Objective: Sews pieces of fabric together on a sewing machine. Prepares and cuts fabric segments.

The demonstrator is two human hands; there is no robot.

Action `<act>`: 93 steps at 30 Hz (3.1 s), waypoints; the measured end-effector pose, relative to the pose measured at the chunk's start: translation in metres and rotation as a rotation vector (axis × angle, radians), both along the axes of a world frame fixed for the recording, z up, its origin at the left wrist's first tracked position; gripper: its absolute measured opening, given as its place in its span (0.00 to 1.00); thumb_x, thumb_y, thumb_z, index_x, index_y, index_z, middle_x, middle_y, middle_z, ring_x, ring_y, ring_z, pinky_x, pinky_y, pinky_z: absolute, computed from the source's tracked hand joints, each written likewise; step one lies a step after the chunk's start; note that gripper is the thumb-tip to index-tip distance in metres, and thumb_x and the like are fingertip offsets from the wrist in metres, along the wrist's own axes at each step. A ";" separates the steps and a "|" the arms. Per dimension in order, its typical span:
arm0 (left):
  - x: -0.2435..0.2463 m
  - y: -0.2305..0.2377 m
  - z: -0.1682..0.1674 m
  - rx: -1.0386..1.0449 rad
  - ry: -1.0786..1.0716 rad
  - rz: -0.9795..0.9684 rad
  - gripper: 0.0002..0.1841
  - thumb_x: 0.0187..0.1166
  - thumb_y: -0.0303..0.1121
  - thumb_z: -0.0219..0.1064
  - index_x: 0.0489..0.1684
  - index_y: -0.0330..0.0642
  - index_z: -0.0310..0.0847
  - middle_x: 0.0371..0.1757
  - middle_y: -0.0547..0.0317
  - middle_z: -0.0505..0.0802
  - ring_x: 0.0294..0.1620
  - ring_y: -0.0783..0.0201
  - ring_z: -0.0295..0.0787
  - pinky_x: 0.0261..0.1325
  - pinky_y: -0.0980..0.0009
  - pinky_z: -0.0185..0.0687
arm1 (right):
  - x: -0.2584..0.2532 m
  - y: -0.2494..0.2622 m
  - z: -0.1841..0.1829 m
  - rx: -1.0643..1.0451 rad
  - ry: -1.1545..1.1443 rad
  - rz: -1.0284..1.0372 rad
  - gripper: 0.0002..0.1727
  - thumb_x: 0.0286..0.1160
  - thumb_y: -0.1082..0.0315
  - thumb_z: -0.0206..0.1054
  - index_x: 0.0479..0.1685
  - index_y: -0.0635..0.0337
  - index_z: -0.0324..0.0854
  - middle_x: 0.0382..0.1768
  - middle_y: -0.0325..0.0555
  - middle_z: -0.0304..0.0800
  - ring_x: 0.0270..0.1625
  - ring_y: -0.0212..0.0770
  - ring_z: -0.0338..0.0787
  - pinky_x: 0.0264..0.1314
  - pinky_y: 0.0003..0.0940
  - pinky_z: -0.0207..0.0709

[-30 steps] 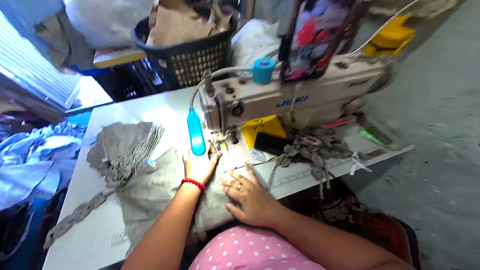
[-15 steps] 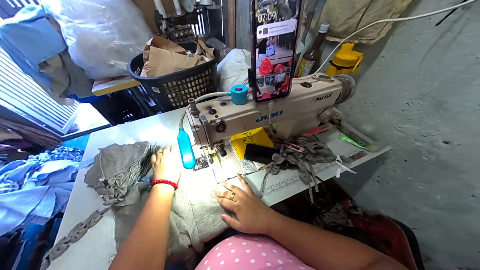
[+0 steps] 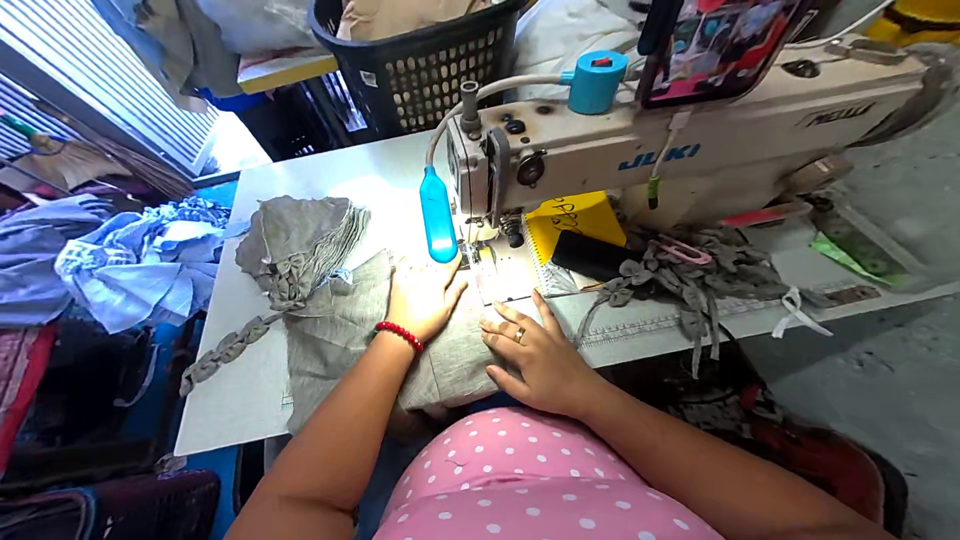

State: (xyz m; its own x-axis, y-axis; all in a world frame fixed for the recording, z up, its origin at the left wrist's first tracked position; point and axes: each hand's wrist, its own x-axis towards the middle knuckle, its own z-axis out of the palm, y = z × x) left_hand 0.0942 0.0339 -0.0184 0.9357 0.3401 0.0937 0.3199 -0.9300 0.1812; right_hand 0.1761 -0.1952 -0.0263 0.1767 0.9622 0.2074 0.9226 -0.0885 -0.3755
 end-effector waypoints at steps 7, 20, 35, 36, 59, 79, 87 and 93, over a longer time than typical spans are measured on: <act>0.019 0.034 0.049 0.003 0.043 0.412 0.36 0.87 0.52 0.58 0.92 0.45 0.60 0.97 0.48 0.52 0.97 0.39 0.32 0.90 0.28 0.21 | 0.000 0.000 0.000 -0.013 0.002 -0.004 0.28 0.86 0.43 0.48 0.68 0.47 0.85 0.79 0.34 0.82 0.90 0.46 0.66 0.89 0.77 0.36; -0.016 -0.042 0.001 -0.199 -0.065 -0.093 0.28 0.84 0.44 0.52 0.79 0.42 0.76 0.85 0.51 0.76 0.89 0.52 0.65 0.89 0.45 0.54 | 0.001 0.004 -0.002 0.028 -0.027 -0.106 0.30 0.83 0.41 0.50 0.68 0.48 0.87 0.76 0.37 0.85 0.92 0.50 0.63 0.89 0.79 0.33; 0.005 -0.033 0.003 -0.156 -0.093 -0.005 0.30 0.78 0.47 0.56 0.78 0.41 0.74 0.78 0.53 0.83 0.83 0.51 0.73 0.86 0.44 0.57 | 0.003 0.014 0.001 -0.044 -0.010 -0.192 0.33 0.82 0.39 0.51 0.76 0.47 0.82 0.85 0.34 0.74 0.95 0.48 0.54 0.87 0.82 0.23; 0.006 -0.033 0.003 -0.169 -0.085 0.000 0.30 0.77 0.47 0.56 0.78 0.42 0.74 0.77 0.53 0.84 0.82 0.50 0.73 0.85 0.44 0.58 | 0.003 0.014 0.001 -0.041 -0.011 -0.194 0.33 0.82 0.39 0.52 0.76 0.47 0.82 0.85 0.34 0.74 0.95 0.48 0.53 0.87 0.81 0.23; 0.012 -0.034 0.007 -0.191 -0.072 0.026 0.25 0.77 0.44 0.55 0.69 0.41 0.79 0.77 0.51 0.83 0.81 0.48 0.74 0.81 0.42 0.61 | 0.004 0.014 0.002 -0.020 -0.053 -0.219 0.29 0.82 0.44 0.54 0.73 0.47 0.84 0.83 0.37 0.77 0.95 0.50 0.54 0.87 0.82 0.23; -0.017 0.006 0.045 -0.086 -0.292 0.145 0.16 0.84 0.36 0.60 0.55 0.37 0.90 0.56 0.41 0.94 0.62 0.43 0.90 0.65 0.43 0.81 | 0.005 0.011 -0.005 0.080 -0.046 -0.205 0.25 0.85 0.47 0.52 0.62 0.49 0.90 0.78 0.40 0.83 0.93 0.52 0.60 0.91 0.77 0.32; -0.029 0.075 0.054 -0.043 0.107 0.493 0.13 0.84 0.36 0.66 0.54 0.38 0.89 0.61 0.34 0.90 0.72 0.32 0.80 0.69 0.31 0.72 | 0.005 0.011 -0.006 0.086 -0.030 -0.198 0.24 0.85 0.50 0.53 0.62 0.50 0.90 0.74 0.41 0.86 0.91 0.53 0.63 0.93 0.71 0.35; -0.079 0.070 0.079 -0.192 -0.688 0.457 0.17 0.92 0.34 0.52 0.62 0.25 0.76 0.52 0.37 0.89 0.53 0.54 0.88 0.61 0.58 0.81 | 0.006 0.007 -0.010 0.271 -0.024 -0.079 0.21 0.84 0.55 0.55 0.61 0.53 0.90 0.65 0.45 0.92 0.82 0.56 0.77 0.88 0.71 0.52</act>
